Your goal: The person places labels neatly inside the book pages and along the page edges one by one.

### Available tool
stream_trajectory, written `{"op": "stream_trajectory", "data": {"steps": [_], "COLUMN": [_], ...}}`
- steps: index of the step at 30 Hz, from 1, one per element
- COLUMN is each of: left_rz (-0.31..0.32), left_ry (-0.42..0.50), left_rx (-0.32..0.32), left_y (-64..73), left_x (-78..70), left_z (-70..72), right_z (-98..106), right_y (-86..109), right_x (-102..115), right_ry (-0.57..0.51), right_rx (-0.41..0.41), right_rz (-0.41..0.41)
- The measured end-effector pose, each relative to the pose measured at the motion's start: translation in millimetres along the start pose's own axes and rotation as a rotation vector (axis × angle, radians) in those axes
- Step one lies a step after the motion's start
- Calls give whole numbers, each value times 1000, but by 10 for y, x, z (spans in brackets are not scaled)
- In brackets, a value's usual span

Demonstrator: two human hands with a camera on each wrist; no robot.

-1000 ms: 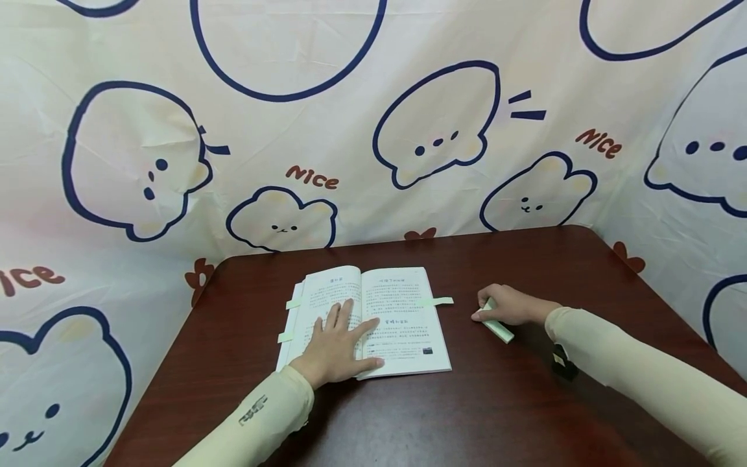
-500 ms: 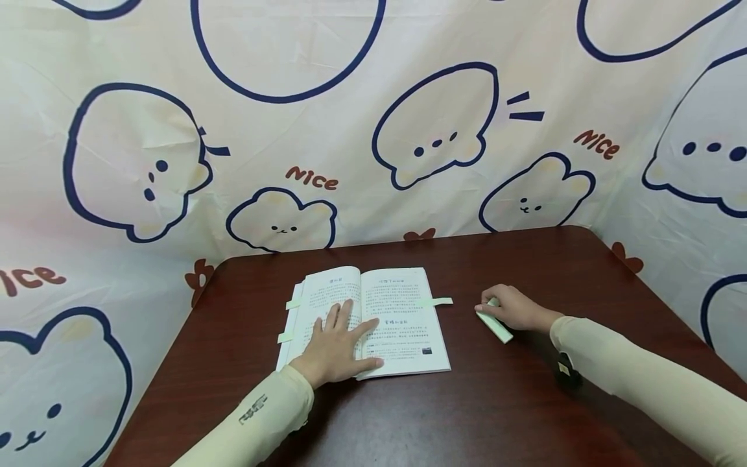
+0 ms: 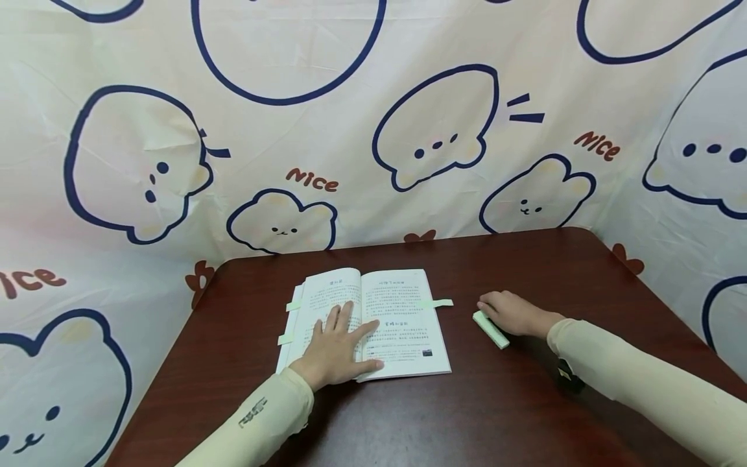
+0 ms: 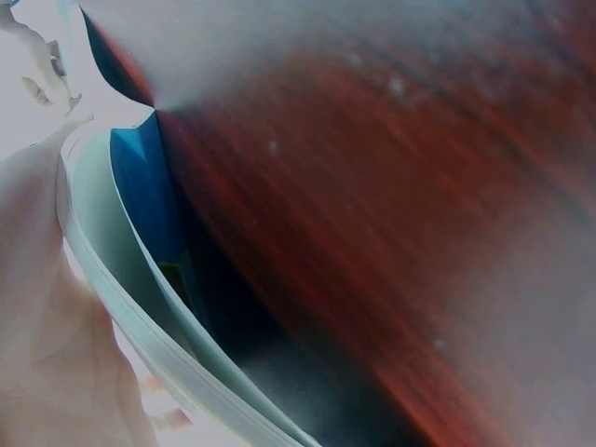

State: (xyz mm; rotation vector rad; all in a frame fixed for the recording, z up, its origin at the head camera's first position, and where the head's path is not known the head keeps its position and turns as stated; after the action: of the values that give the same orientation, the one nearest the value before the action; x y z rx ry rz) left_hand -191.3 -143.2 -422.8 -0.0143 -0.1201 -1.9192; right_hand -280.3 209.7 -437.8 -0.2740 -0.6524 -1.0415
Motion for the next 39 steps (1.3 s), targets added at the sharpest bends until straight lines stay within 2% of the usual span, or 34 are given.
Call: {"op": "stream_trajectory", "data": {"steps": [4,6,11,15,20,25,32,39], "left_rz": [-1,-1,-2,-3,-3,-1,-2,0], "left_ry": [2,0,-7,-4,-4,-10,-8,-10], "left_rx": [-1,1,-3,-3,-6,-5,-1,0], "left_y": [-2,-4,-8,-9,-15,-12,-9,-4], "left_x": [2,5,12,13,12,11,17,8], "left_z": [-12,-16,-20,-25,-38,-28,-7,-11], "right_z": [-1,1,27,52,56,37,23,33], "right_y": [-3,-4,5,19,32,41,49,71], "right_x": [-15,-21,-27,-47,-54,-46,-19,40], "right_ry": [5,-19,-157,-197,-173,-118,29,60], "right_rx": [4,14,45,47,31,14,-12,-15], "right_rz": [-74,-72,45,104,122,78,39,19]}}
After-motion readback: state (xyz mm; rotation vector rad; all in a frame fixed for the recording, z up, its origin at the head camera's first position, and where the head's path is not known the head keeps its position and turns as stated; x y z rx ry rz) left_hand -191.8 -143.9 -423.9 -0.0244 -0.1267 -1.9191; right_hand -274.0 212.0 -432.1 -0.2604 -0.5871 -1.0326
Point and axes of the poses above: each hand's wrist, its own y-axis away from the middle knuckle, its own z-axis out of the back of the hand, x = y × z, the point moved 3 cm from there along -y, towards the middle knuckle, and after that the axes turned 13 degrees about -y, right-handed, at the moved point
